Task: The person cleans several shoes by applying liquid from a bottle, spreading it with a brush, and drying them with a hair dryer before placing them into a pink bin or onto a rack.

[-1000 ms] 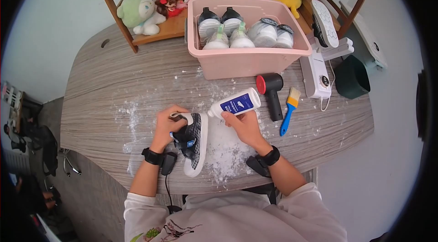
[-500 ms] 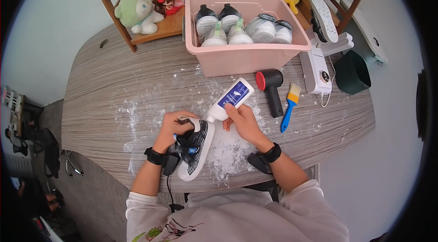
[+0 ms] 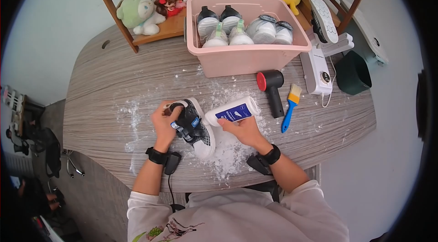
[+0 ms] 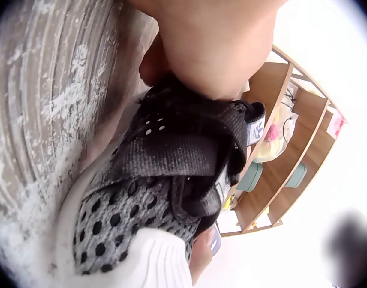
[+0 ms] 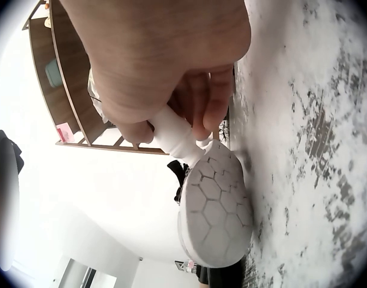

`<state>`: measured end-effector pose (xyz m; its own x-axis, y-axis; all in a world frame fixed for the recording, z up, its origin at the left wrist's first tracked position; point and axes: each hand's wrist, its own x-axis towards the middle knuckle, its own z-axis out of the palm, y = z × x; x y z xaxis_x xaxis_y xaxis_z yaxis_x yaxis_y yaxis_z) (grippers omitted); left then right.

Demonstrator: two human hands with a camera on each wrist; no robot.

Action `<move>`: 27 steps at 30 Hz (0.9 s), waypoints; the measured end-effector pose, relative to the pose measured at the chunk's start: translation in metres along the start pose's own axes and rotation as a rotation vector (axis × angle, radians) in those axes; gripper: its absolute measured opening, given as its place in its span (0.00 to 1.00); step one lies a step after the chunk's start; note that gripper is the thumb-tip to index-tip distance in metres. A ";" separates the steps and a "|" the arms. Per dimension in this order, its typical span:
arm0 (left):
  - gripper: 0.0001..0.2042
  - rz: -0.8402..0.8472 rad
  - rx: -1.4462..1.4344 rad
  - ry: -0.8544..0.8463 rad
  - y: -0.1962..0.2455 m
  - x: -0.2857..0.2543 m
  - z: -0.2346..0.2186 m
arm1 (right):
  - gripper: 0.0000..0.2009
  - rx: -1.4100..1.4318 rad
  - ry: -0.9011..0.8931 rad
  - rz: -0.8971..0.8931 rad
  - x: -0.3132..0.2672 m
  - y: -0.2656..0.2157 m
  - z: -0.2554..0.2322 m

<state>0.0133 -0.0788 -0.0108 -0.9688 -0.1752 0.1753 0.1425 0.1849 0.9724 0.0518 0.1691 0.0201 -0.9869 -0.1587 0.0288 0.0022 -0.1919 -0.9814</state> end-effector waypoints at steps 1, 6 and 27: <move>0.06 0.001 -0.009 0.038 0.000 0.001 0.000 | 0.14 -0.039 -0.015 -0.025 0.000 0.002 -0.003; 0.06 0.024 0.016 0.148 -0.009 0.007 -0.003 | 0.16 -0.120 -0.056 -0.054 -0.004 0.006 -0.009; 0.11 0.088 0.089 0.198 -0.006 0.013 -0.007 | 0.21 -0.520 0.293 -0.060 -0.030 -0.058 -0.102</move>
<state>0.0014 -0.0889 -0.0137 -0.8933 -0.3397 0.2943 0.1979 0.2907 0.9361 0.0648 0.2842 0.0572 -0.9864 0.1256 0.1065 -0.0615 0.3189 -0.9458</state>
